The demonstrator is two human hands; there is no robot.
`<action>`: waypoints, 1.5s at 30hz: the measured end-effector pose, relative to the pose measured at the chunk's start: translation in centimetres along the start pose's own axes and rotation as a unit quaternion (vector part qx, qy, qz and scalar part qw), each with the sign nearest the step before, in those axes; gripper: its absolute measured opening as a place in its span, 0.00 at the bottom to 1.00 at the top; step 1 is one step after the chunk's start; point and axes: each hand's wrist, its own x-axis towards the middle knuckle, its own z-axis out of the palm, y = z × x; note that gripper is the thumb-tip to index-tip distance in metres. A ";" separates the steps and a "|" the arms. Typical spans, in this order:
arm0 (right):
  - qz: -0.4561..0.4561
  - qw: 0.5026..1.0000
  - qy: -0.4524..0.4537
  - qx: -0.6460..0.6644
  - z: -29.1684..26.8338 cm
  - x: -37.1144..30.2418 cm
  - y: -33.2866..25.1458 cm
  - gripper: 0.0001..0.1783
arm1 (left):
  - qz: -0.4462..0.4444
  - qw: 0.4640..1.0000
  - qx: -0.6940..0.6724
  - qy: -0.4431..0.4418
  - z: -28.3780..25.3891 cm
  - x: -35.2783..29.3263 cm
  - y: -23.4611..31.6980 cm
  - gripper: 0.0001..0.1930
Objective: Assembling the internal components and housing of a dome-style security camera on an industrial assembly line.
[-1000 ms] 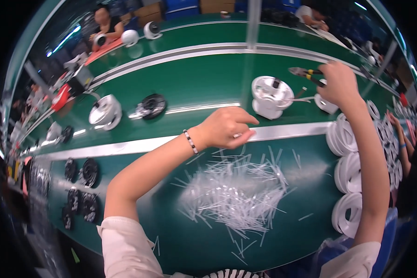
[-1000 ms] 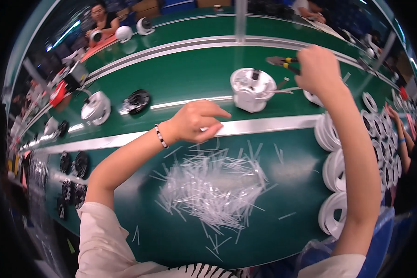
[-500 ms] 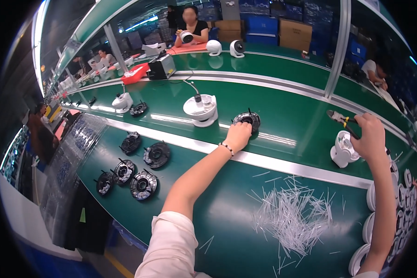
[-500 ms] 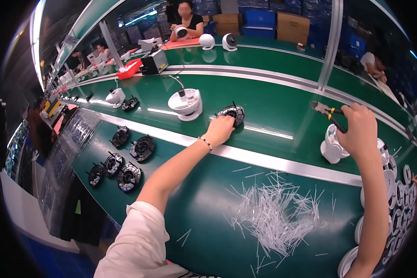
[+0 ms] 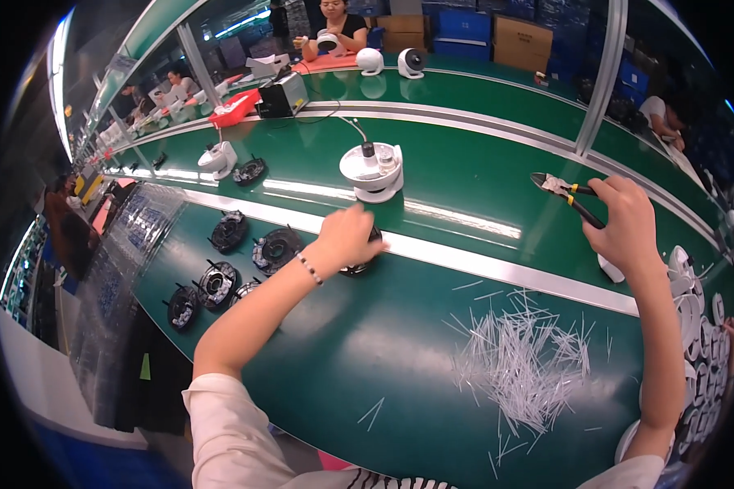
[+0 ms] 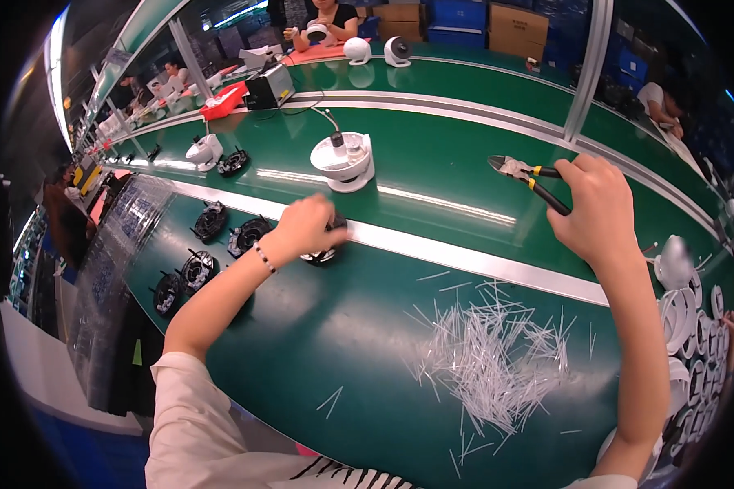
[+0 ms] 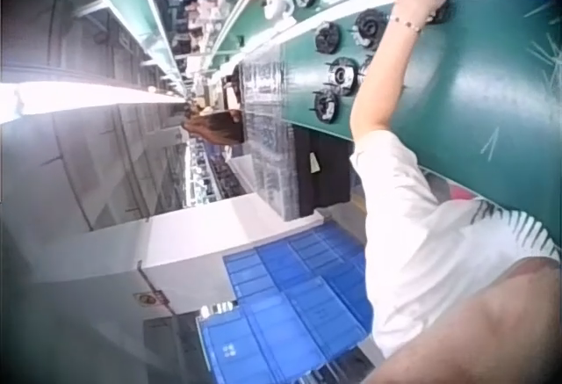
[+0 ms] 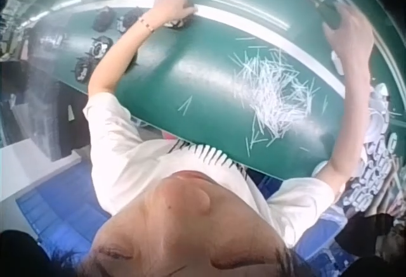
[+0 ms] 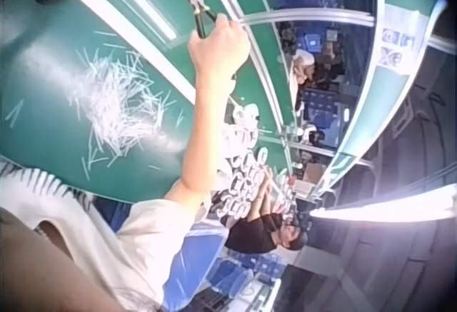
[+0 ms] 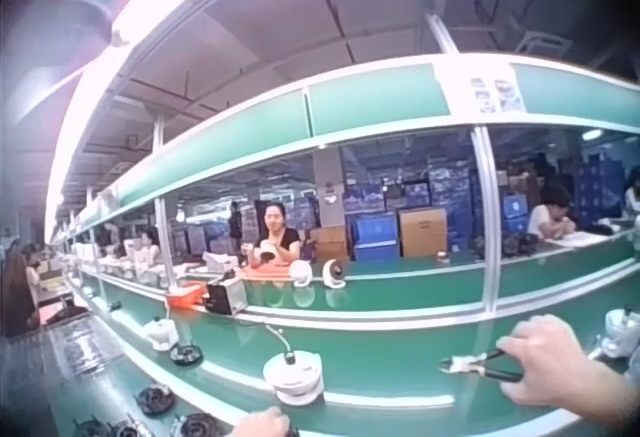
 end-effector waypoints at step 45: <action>0.003 0.985 -0.079 -0.156 -3.7 -5.1 -4.9 0.23 | -0.020 0.600 -0.798 -0.063 -1.1 -5.4 15.5 0.29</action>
